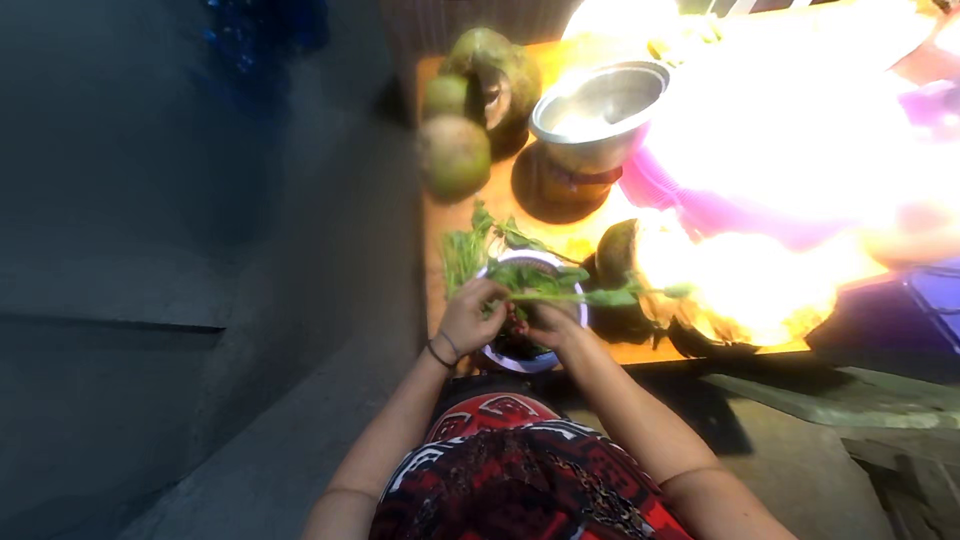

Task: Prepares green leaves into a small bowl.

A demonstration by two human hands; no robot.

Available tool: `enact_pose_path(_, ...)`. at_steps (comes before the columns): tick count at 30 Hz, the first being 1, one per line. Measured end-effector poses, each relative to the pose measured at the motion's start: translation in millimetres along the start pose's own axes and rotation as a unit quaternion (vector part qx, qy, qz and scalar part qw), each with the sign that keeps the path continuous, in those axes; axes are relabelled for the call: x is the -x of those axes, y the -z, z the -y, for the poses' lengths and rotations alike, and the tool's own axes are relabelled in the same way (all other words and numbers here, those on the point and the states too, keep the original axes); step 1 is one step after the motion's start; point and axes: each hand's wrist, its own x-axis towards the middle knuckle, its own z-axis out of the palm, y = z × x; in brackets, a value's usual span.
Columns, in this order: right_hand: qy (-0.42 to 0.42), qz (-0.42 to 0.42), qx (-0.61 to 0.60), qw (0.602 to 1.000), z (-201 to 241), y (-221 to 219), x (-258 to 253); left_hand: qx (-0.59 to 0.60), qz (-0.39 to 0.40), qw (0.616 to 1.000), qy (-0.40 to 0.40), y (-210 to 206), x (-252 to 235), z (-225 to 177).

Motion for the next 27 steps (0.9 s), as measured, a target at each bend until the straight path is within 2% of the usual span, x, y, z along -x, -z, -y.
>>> enact_pose_path(6, 0.048, -0.053, 0.026, 0.997, 2.6, -13.5, 7.8, 0.043, 0.005, 0.998, 0.055, -2.0, -4.3, -0.2)
enact_pose_path(10, 0.075, -0.059, -0.014, 0.995, 6.2, -6.3, -1.2, 0.102, 0.009, 0.993, 0.063, -0.9, -5.2, -0.7)
enact_pose_path(13, 0.121, 0.013, -0.014, 0.992, 18.5, 18.3, -12.9, 0.188, 0.024, 0.977, 0.097, 4.8, -3.6, 0.5)
enact_pose_path(15, 0.080, 0.090, 0.039, 0.992, 28.2, 28.1, -11.8, 0.226, 0.042, 0.965, 0.130, 11.4, -2.3, 2.0)
enact_pose_path(17, 0.022, 0.191, 0.105, 0.976, 36.0, 39.3, -7.4, 0.240, 0.062, 0.958, 0.141, 15.4, -2.8, 4.8)
enact_pose_path(19, -0.019, 0.251, 0.152, 0.956, 42.9, 38.4, 3.0, 0.230, 0.075, 0.960, 0.141, 18.1, -3.5, 7.7)
enact_pose_path(22, -0.040, 0.348, 0.104, 0.931, 45.0, 47.0, 2.0, 0.206, 0.082, 0.963, 0.155, 22.6, -2.7, 9.3)
enact_pose_path(25, -0.004, 0.309, 0.133, 0.942, 43.3, 43.0, 5.4, 0.182, 0.083, 0.965, 0.171, 24.2, -2.6, 11.2)
enact_pose_path(27, 0.019, 0.282, 0.155, 0.947, 40.2, 36.1, 6.1, 0.118, 0.080, 0.977, 0.156, 22.4, -2.8, 12.3)
